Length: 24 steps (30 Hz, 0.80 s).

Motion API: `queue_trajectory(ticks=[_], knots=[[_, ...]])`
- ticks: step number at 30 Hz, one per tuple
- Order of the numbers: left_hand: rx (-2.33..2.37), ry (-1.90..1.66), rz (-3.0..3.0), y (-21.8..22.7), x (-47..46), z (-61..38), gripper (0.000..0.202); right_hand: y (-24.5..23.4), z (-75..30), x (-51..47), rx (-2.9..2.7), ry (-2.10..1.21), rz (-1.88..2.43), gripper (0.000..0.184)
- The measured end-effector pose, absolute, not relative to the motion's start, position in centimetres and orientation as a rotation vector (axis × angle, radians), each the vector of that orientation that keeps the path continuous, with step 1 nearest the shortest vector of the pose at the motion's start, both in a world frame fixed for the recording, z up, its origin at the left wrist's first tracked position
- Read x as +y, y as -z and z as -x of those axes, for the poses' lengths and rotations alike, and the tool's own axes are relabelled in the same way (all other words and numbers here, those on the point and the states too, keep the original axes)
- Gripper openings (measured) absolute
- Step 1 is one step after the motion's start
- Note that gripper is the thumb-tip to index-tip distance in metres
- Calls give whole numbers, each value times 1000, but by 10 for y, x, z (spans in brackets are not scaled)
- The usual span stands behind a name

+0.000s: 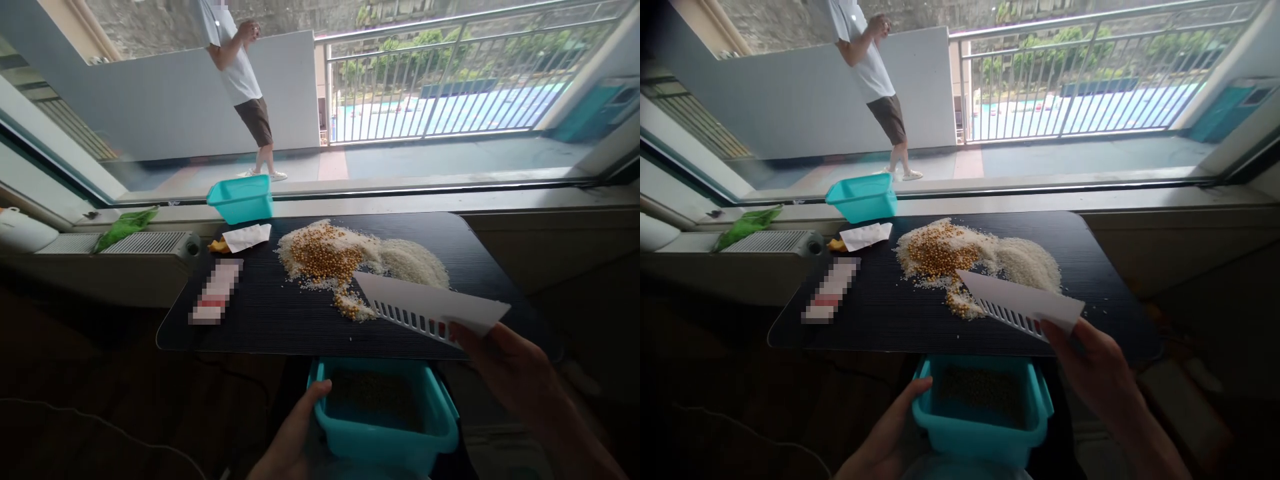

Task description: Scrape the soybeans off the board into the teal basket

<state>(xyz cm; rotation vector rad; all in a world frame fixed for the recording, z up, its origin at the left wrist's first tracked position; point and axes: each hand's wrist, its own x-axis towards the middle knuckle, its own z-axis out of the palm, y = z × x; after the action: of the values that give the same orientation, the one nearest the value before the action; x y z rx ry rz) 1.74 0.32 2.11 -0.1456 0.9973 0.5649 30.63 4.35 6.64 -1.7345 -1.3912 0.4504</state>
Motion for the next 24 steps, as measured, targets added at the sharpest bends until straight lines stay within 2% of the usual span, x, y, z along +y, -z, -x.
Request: queue_trajectory(ticks=[5, 10, 16, 24], knots=[[954, -480, 126, -18, 5, -29, 71, -54, -315, 44, -1329, -458, 1698, 35], [1027, -466, 138, -27, 9, -34, 69, -62, -308, 56, -1349, -539, 1648, 28], [1012, -466, 182, -31, 8, -36, 65, -59, -313, 55, -1198, -708, 1610, 33], [923, -478, 182, -21, 7, -29, 81, -46, -325, 63, -1073, -833, 1543, 39]])
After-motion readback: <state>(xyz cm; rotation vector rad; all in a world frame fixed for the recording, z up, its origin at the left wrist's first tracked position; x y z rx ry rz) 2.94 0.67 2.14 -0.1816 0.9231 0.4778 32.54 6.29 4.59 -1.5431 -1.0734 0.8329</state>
